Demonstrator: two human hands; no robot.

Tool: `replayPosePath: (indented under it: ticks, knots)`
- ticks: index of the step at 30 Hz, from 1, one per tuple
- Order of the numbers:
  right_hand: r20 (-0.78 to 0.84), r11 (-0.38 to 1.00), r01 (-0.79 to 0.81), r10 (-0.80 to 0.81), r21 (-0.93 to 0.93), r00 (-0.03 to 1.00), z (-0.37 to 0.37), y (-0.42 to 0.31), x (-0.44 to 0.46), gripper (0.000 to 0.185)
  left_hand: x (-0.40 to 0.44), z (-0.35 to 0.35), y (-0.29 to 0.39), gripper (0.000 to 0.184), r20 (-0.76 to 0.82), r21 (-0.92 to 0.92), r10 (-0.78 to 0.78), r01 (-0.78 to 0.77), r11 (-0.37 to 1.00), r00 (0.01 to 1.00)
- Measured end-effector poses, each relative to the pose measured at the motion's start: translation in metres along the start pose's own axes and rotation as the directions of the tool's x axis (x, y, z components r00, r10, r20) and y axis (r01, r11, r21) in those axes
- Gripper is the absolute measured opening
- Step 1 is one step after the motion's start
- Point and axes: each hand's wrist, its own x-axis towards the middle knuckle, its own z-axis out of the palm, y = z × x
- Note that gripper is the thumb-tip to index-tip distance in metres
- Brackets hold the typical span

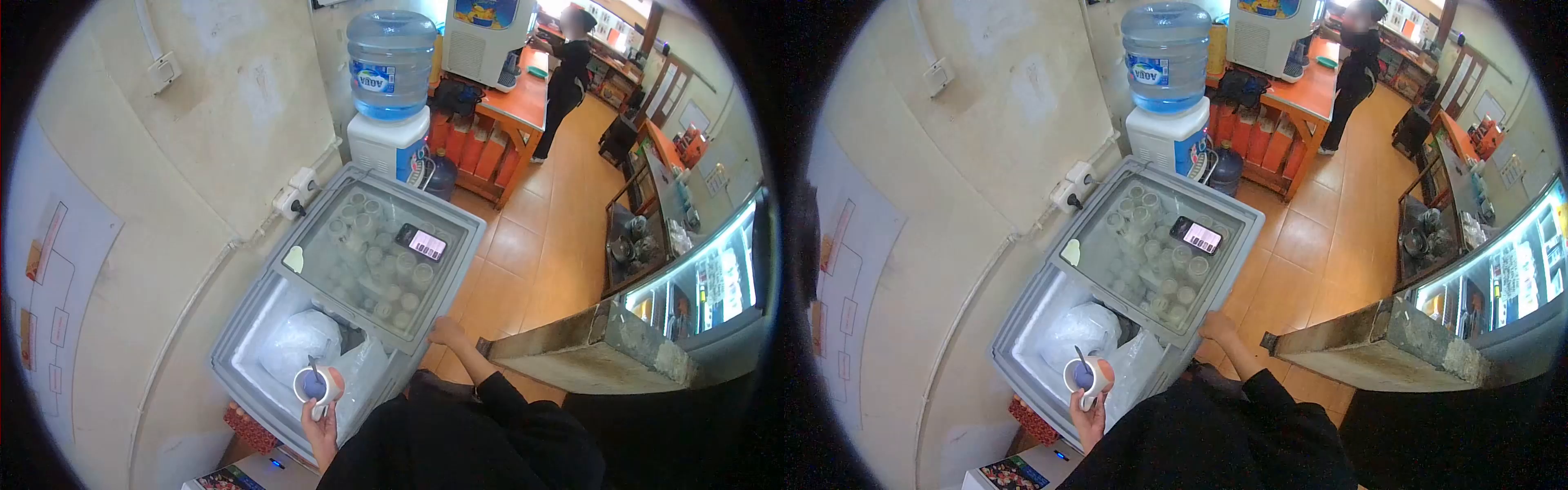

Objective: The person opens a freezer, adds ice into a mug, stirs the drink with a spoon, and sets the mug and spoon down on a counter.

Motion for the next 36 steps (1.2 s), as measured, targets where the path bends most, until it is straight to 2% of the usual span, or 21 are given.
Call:
replayPosePath:
  ticks: [4,6,7,9,10,11,12,13,15,16,19,20,22,23,24,25,27,31,33,34,36]
  knots:
    - [-0.039,0.998,0.051,-0.05,0.029,0.998,-0.002,0.001,-0.001,0.038,-0.001,-0.001,-0.01,0.036,0.102,0.188,0.224,-0.24,0.952,0.969]
    - [0.051,0.996,0.063,-0.06,-0.06,0.997,-0.005,-0.005,-0.003,0.028,0.016,-0.033,-0.028,0.043,0.551,0.476,0.517,-0.756,0.45,0.655]
    - [-0.03,0.974,0.085,-0.094,-0.21,0.995,-0.005,-0.015,-0.007,0.027,0.006,-0.023,-0.022,0.051,0.481,0.511,0.411,-0.629,0.586,0.774]
    - [-0.199,0.928,0.087,-0.168,-0.361,0.965,0.008,-0.037,-0.017,0.03,0.019,-0.04,-0.026,0.048,0.677,0.434,0.467,-0.821,0.372,0.569]
    - [-0.297,0.927,0.084,-0.202,-0.364,0.933,0.019,-0.046,-0.019,0.033,0.026,-0.037,-0.017,0.048,0.688,0.421,0.463,-0.827,0.372,0.558]
    - [-0.3,0.934,0.177,-0.273,-0.311,0.914,0.031,-0.052,-0.015,0.037,0.029,-0.034,-0.005,0.049,0.388,0.298,0.313,-0.44,0.847,0.867]
    - [-0.303,0.927,0.273,-0.346,-0.258,0.888,0.043,-0.058,-0.009,0.04,0.031,-0.032,0.002,0.05,0.15,-0.039,-0.062,0.068,0.997,0.987]
    - [-0.313,0.926,0.274,-0.349,-0.26,0.883,0.048,-0.07,-0.012,0.04,0.033,-0.035,-0.001,0.05,0.161,-0.04,-0.059,0.066,0.997,0.985]
    - [-0.336,0.882,0.419,-0.471,-0.218,0.816,0.056,-0.088,-0.019,0.051,0.029,-0.048,-0.018,0.035,0.335,0.34,0.367,-0.475,0.812,0.868]
    - [-0.325,0.873,0.433,-0.486,-0.225,0.811,0.058,-0.09,-0.012,0.051,0.021,-0.037,-0.023,0.035,0.322,0.332,0.38,-0.48,0.812,0.867]
    - [-0.294,0.786,0.579,-0.618,-0.217,0.729,0.076,-0.121,0.009,0.055,-0.013,-0.014,-0.018,0.035,0.552,0.515,0.561,-0.781,0.353,0.617]
    - [-0.305,0.767,0.624,-0.636,-0.15,0.709,0.072,-0.129,0.017,0.053,-0.027,-0.015,-0.015,0.035,0.498,0.538,0.611,-0.772,0.34,0.616]
    - [-0.322,0.721,0.686,-0.676,-0.101,0.663,0.072,-0.154,0.031,0.052,-0.035,-0.003,-0.007,0.03,0.437,0.568,0.44,-0.62,0.542,0.785]
    - [-0.337,0.748,0.653,-0.649,-0.117,0.682,0.072,-0.162,0.037,0.049,-0.019,-0.015,-0.005,0.03,0.438,0.546,0.467,-0.64,0.54,0.768]
    - [-0.361,0.777,0.615,-0.616,-0.133,0.7,0.07,-0.168,0.044,0.046,0.005,-0.04,-0.005,0.031,0.178,0.313,0.321,-0.363,0.878,0.93]
    - [-0.379,0.764,0.627,-0.631,-0.152,0.677,0.068,-0.17,0.051,0.046,0.026,-0.058,-0.007,0.031,0.01,-0.043,0.038,-0.038,0.998,0.999]
    - [-0.381,0.763,0.616,-0.637,-0.194,0.67,0.068,-0.171,0.059,0.04,0.02,-0.068,-0.015,0.029,0.067,0.226,0.175,-0.185,0.956,0.982]
    - [-0.312,0.728,0.626,-0.686,-0.28,0.658,0.062,-0.18,0.065,0.033,0.04,-0.114,-0.029,0.023,0.162,0.425,0.431,-0.457,0.781,0.888]
    - [-0.283,0.666,0.67,-0.746,-0.327,0.603,0.074,-0.183,0.062,0.033,0.035,-0.132,-0.015,0.027,0.101,-0.135,0.019,-0.005,0.991,0.995]
    - [-0.281,0.673,0.667,-0.739,-0.318,0.612,0.079,-0.186,0.052,0.033,0.044,-0.141,-0.012,0.046,0.056,-0.163,-0.034,0.042,0.986,0.998]
    - [-0.285,0.722,0.651,-0.692,-0.235,0.663,0.084,-0.196,0.037,0.03,0.047,-0.137,-0.009,0.046,-0.016,-0.084,0.027,-0.029,0.996,0.999]
